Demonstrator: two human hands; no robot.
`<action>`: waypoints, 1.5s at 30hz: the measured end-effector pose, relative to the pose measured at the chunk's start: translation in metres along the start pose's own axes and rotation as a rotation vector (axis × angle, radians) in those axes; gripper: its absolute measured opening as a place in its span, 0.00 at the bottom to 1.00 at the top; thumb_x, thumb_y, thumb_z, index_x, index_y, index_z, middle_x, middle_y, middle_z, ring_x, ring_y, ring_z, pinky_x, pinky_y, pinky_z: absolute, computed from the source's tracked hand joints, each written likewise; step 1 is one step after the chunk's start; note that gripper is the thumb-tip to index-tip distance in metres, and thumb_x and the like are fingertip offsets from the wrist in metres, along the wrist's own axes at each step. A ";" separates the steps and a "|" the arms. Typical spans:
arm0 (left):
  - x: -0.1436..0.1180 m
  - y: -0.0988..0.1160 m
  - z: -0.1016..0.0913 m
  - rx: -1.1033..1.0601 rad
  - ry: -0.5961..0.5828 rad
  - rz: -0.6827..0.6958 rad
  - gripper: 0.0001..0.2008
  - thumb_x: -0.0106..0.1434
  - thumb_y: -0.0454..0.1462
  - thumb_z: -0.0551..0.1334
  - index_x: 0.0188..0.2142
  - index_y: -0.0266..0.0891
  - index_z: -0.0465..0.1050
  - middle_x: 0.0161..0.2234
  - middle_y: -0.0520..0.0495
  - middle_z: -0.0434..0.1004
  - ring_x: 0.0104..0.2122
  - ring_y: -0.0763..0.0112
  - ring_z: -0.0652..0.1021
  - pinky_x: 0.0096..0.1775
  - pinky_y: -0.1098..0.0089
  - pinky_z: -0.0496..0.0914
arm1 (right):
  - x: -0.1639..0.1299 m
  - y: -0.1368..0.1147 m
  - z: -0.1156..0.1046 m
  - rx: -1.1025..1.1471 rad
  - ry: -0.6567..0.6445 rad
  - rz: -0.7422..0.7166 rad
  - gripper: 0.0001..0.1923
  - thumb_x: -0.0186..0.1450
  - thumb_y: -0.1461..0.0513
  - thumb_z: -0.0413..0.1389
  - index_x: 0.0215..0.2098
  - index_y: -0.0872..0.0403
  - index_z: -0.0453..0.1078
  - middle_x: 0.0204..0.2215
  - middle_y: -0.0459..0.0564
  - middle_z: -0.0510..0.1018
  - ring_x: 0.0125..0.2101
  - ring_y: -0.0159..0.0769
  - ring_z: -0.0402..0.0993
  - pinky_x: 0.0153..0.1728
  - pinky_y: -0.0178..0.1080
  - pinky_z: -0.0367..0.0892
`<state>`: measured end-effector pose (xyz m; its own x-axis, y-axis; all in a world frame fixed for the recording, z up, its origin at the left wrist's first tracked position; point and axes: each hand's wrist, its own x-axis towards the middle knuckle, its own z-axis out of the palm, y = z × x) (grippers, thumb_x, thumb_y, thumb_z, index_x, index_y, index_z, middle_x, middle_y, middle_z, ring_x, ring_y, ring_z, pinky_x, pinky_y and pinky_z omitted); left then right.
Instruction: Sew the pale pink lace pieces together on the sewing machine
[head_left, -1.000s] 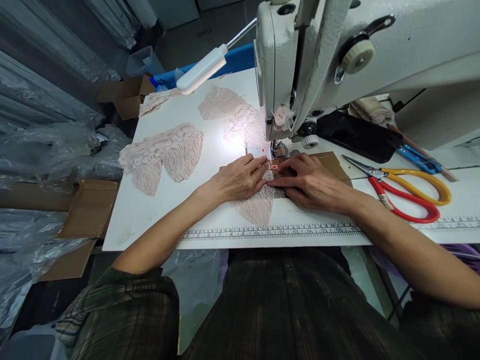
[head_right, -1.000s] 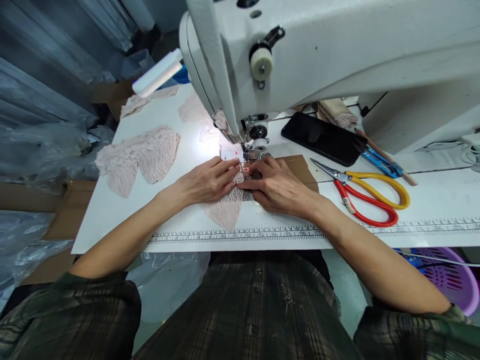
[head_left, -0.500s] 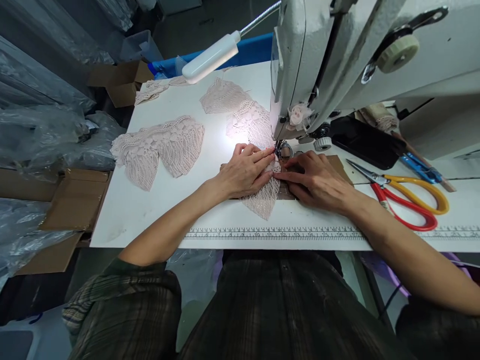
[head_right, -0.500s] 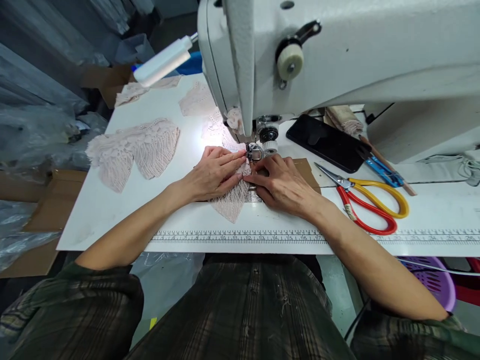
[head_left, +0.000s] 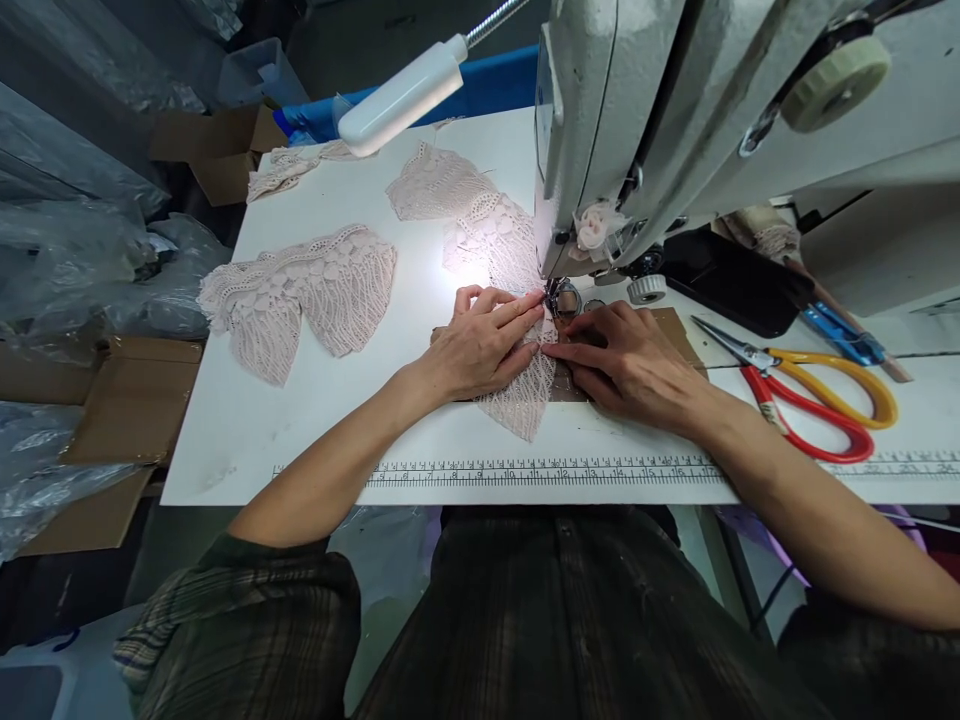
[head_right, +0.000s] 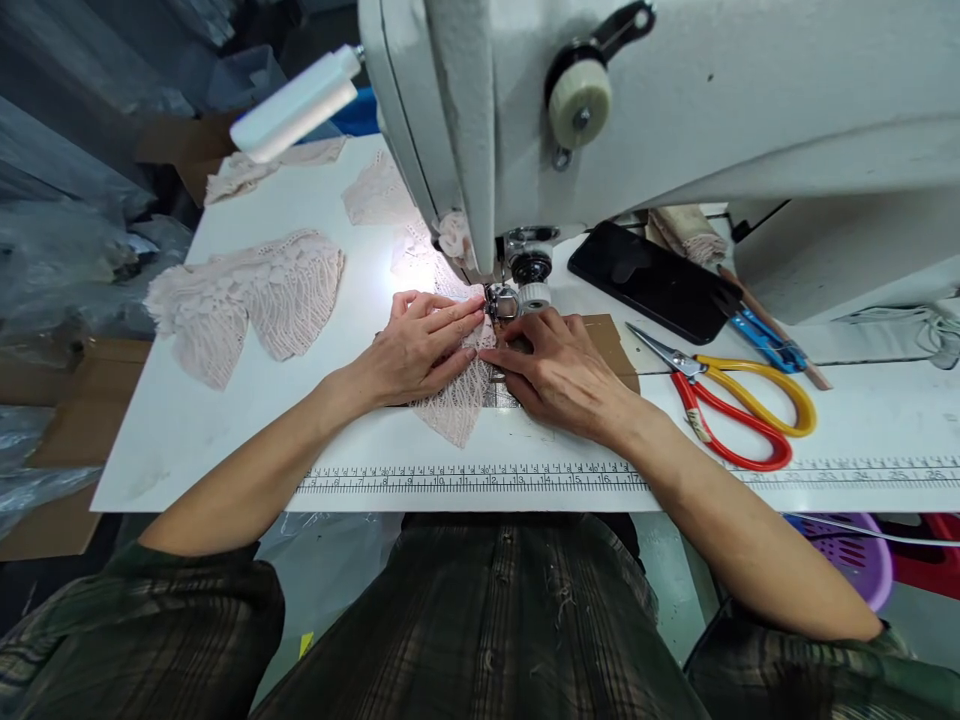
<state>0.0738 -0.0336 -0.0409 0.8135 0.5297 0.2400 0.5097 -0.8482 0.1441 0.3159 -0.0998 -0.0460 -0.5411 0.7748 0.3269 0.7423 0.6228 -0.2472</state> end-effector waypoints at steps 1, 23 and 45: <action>0.000 0.000 0.000 -0.007 0.004 -0.001 0.20 0.75 0.42 0.51 0.61 0.40 0.68 0.66 0.39 0.68 0.54 0.51 0.72 0.54 0.46 0.60 | 0.000 0.000 0.000 0.006 0.002 0.003 0.17 0.72 0.62 0.52 0.54 0.46 0.78 0.49 0.58 0.76 0.48 0.50 0.66 0.46 0.51 0.61; 0.000 0.012 0.006 0.099 0.112 0.038 0.17 0.76 0.38 0.51 0.56 0.36 0.73 0.59 0.39 0.76 0.49 0.56 0.76 0.52 0.50 0.66 | -0.002 0.005 -0.002 0.045 -0.004 -0.023 0.18 0.71 0.62 0.54 0.56 0.44 0.77 0.49 0.57 0.76 0.49 0.49 0.67 0.47 0.51 0.61; 0.004 0.011 0.004 0.056 0.044 -0.065 0.19 0.75 0.43 0.51 0.58 0.39 0.71 0.62 0.41 0.73 0.50 0.54 0.74 0.50 0.52 0.65 | 0.012 0.007 0.007 -0.091 0.031 0.049 0.19 0.73 0.58 0.48 0.56 0.51 0.75 0.44 0.60 0.74 0.43 0.49 0.68 0.46 0.52 0.68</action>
<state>0.0836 -0.0404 -0.0425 0.7656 0.5822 0.2737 0.5771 -0.8096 0.1076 0.3120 -0.0850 -0.0498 -0.4915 0.7997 0.3449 0.8012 0.5704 -0.1807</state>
